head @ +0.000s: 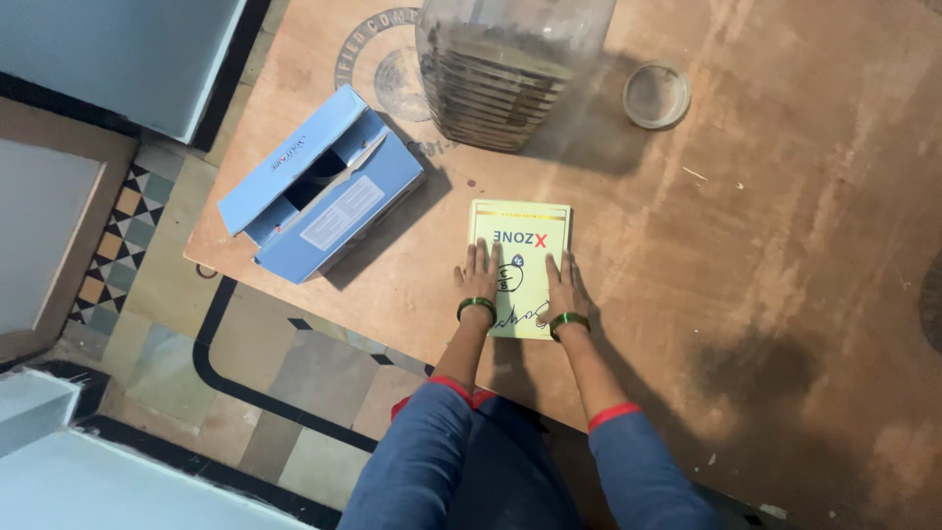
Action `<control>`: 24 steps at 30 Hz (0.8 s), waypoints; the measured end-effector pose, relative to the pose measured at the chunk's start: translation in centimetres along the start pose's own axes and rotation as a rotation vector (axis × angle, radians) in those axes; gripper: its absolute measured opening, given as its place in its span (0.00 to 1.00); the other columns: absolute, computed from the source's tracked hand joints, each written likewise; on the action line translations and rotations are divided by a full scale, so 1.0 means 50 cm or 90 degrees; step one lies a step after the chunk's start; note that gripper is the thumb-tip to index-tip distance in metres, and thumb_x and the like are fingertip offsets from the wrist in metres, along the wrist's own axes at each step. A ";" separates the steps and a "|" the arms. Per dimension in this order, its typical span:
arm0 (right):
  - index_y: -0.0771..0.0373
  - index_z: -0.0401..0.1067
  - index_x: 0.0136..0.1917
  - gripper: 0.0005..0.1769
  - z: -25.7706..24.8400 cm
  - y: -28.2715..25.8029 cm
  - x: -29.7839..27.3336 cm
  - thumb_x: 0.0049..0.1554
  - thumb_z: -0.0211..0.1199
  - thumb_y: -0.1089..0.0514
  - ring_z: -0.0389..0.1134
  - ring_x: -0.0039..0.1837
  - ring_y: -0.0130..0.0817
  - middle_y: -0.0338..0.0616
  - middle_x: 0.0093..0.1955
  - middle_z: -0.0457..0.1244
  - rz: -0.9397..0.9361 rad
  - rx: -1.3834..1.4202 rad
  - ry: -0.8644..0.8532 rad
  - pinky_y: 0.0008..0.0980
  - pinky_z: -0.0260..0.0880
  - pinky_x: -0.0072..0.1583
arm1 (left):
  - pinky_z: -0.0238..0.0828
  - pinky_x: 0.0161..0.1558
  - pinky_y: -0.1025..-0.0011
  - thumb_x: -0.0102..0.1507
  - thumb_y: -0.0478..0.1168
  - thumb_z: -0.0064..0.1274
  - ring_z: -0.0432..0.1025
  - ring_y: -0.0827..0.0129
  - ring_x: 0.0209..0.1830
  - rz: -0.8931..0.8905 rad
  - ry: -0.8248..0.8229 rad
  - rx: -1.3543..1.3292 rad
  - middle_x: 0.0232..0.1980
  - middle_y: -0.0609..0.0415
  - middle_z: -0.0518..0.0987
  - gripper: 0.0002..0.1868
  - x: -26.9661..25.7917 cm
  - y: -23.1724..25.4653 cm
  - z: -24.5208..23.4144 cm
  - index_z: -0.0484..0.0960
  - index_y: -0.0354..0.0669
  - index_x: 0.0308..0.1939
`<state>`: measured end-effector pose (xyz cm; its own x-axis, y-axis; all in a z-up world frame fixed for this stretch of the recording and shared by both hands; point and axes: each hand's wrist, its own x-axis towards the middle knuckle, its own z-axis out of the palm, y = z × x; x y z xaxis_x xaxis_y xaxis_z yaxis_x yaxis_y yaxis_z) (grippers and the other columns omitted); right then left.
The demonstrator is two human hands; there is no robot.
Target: The person places a plastic-wrapped item into a large clear jar, then closes a light blue box and secures it with tape. They open a small green box containing tools, close it, and then open the blue box again to retrieve tape and apply it to the green box.
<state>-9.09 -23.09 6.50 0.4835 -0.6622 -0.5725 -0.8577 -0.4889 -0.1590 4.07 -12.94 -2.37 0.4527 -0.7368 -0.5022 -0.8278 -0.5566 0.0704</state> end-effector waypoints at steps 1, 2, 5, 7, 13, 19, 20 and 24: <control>0.42 0.35 0.83 0.84 -0.004 0.002 0.012 0.27 0.88 0.58 0.38 0.84 0.45 0.44 0.87 0.30 -0.001 -0.005 -0.018 0.38 0.56 0.77 | 0.58 0.70 0.50 0.66 0.31 0.43 0.42 0.59 0.83 0.002 -0.008 -0.027 0.84 0.51 0.35 0.46 0.006 0.002 -0.010 0.38 0.64 0.82; 0.40 0.34 0.83 0.84 -0.008 -0.001 0.029 0.27 0.88 0.59 0.38 0.84 0.45 0.43 0.87 0.30 -0.003 -0.008 -0.034 0.37 0.57 0.76 | 0.60 0.69 0.50 0.67 0.32 0.42 0.43 0.60 0.83 0.004 -0.013 -0.052 0.84 0.51 0.34 0.45 0.017 0.000 -0.023 0.38 0.70 0.81; 0.39 0.33 0.83 0.86 -0.012 -0.009 0.056 0.27 0.88 0.59 0.36 0.85 0.44 0.42 0.87 0.30 -0.013 -0.045 -0.059 0.36 0.56 0.76 | 0.70 0.61 0.56 0.68 0.30 0.41 0.41 0.61 0.84 -0.005 -0.073 -0.100 0.85 0.52 0.33 0.46 0.027 -0.003 -0.049 0.39 0.79 0.80; 0.39 0.32 0.84 0.86 -0.010 -0.015 0.065 0.27 0.88 0.59 0.36 0.85 0.44 0.43 0.87 0.31 -0.016 -0.063 -0.062 0.36 0.56 0.76 | 0.76 0.55 0.61 0.67 0.27 0.40 0.40 0.61 0.84 -0.011 -0.092 -0.103 0.86 0.52 0.32 0.48 0.027 -0.005 -0.053 0.39 0.80 0.80; 0.40 0.35 0.84 0.85 -0.012 -0.018 0.073 0.27 0.88 0.60 0.35 0.86 0.45 0.44 0.87 0.33 -0.010 -0.074 -0.076 0.36 0.57 0.76 | 0.79 0.50 0.67 0.66 0.25 0.40 0.40 0.59 0.84 -0.009 -0.071 -0.101 0.85 0.51 0.33 0.49 0.036 0.001 -0.048 0.40 0.79 0.80; 0.38 0.36 0.83 0.84 -0.022 -0.013 0.072 0.27 0.88 0.59 0.35 0.86 0.44 0.43 0.87 0.33 -0.020 -0.047 -0.079 0.36 0.56 0.76 | 0.79 0.48 0.67 0.67 0.26 0.39 0.41 0.59 0.84 -0.020 -0.082 -0.103 0.85 0.51 0.34 0.47 0.039 0.003 -0.034 0.41 0.77 0.80; 0.39 0.36 0.84 0.84 -0.021 -0.011 0.071 0.26 0.88 0.59 0.35 0.86 0.44 0.44 0.87 0.33 -0.027 -0.040 -0.076 0.36 0.55 0.77 | 0.79 0.49 0.66 0.68 0.27 0.38 0.41 0.59 0.84 -0.025 -0.084 -0.101 0.85 0.51 0.34 0.46 0.038 0.006 -0.029 0.41 0.77 0.80; 0.44 0.36 0.82 0.81 -0.012 0.017 0.073 0.30 0.88 0.55 0.34 0.85 0.44 0.45 0.86 0.32 -0.057 -0.054 -0.093 0.35 0.50 0.79 | 0.72 0.58 0.57 0.68 0.36 0.40 0.49 0.49 0.79 -0.026 -0.020 -0.052 0.83 0.41 0.41 0.39 0.038 0.030 -0.019 0.46 0.71 0.81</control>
<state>-7.95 -26.29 4.77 0.5213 -0.5277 -0.6706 -0.7919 -0.5919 -0.1498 4.02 -15.54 -2.41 0.4734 -0.7013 -0.5330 -0.7784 -0.6163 0.1196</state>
